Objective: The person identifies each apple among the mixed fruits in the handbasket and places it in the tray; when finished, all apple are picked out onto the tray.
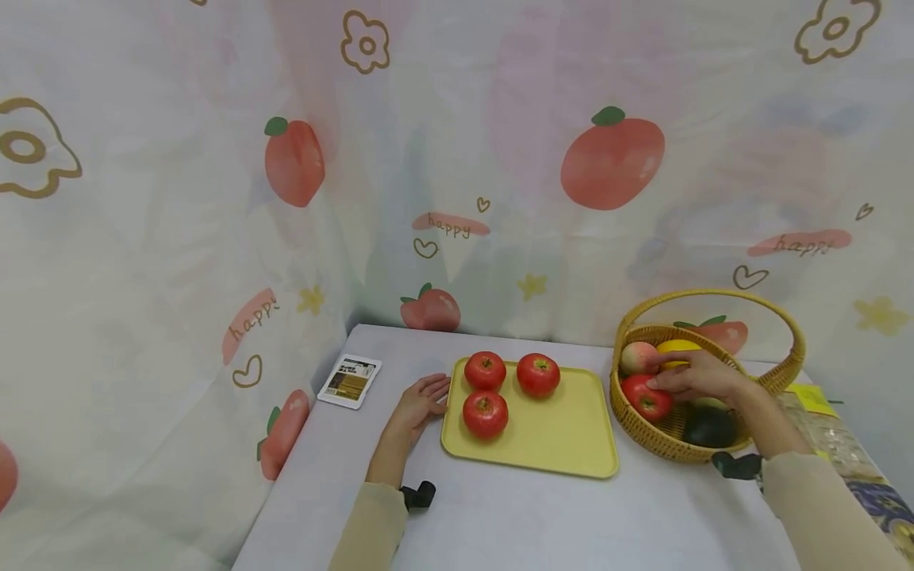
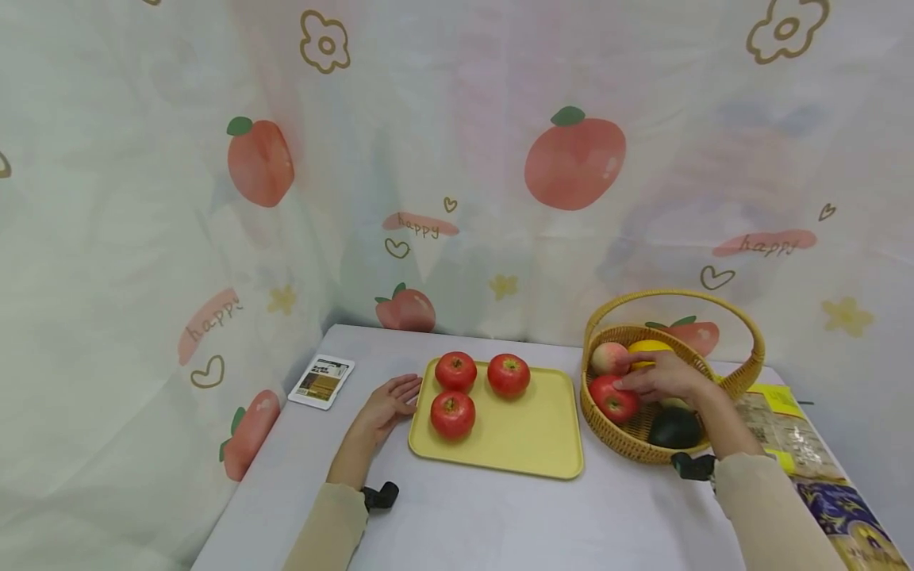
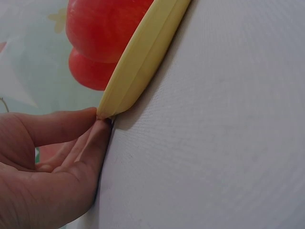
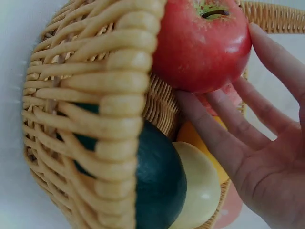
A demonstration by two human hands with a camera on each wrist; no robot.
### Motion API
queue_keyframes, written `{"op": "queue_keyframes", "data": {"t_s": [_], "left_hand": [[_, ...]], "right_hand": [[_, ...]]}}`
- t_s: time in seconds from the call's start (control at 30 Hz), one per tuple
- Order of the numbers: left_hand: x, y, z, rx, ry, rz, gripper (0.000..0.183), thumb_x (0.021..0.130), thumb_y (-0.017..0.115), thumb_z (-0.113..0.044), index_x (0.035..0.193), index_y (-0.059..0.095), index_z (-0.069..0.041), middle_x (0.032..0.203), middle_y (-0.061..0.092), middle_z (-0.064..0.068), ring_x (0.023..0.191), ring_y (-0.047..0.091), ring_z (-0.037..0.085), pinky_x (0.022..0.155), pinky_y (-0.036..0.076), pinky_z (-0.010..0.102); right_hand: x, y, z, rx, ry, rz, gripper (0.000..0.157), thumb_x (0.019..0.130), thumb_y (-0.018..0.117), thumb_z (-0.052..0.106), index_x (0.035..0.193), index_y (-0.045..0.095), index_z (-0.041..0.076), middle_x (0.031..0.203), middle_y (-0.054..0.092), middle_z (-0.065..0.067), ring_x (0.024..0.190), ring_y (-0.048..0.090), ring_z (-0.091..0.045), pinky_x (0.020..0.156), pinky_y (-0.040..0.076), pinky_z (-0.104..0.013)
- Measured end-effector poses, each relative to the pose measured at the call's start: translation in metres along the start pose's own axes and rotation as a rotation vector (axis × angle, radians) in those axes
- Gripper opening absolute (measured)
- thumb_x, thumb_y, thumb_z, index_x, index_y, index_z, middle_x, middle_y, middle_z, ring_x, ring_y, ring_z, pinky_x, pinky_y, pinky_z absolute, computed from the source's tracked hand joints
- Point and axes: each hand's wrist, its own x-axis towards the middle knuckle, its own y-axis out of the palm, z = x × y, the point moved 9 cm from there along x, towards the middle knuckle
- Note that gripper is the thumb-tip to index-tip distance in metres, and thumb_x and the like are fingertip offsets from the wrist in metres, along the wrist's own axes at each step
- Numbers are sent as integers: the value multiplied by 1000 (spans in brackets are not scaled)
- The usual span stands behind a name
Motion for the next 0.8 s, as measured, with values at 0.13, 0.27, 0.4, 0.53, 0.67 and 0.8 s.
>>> {"op": "queue_keyframes", "data": {"t_s": [0.13,0.27,0.4,0.53,0.67,0.8], "left_hand": [[0,-1,2,-8,-2,-2,75,83,50,31,153,39,8,157,43,29,148,42,38,119,40,46],[1,-1,3,-13,3,-3,76,82,49,32,153,38,9,157,43,30,148,41,38,120,40,45],[1,-1,2,-21,12,0,76,82,49,33,153,38,9,158,42,30,149,41,39,120,40,45],[2,-1,2,-29,13,5,76,82,49,33,153,38,9,158,43,30,149,41,38,120,40,45],[3,-1,2,-29,23,10,76,81,49,33,153,38,10,157,43,31,149,41,39,120,40,46],[4,0,2,-33,24,15,75,82,49,33,153,38,10,157,43,31,148,41,39,120,40,47]], "right_hand": [[-2,2,3,-7,26,13,78,99,73,26,152,33,-16,129,64,-29,101,71,-29,91,61,-55],[0,3,7,22,18,49,82,94,78,19,153,32,-13,145,50,-37,108,67,-31,90,61,-56],[1,3,9,39,12,68,80,90,82,16,153,38,-8,151,46,-35,112,64,-32,91,61,-54],[0,4,7,31,21,39,78,90,83,18,152,42,-6,148,51,-33,109,66,-30,92,62,-52],[-3,6,8,21,30,-18,80,92,81,22,152,40,-9,143,55,-35,101,69,-29,89,63,-52],[-7,7,7,35,56,-73,82,94,79,25,152,35,-13,130,64,-30,95,68,-29,86,63,-54]]}}
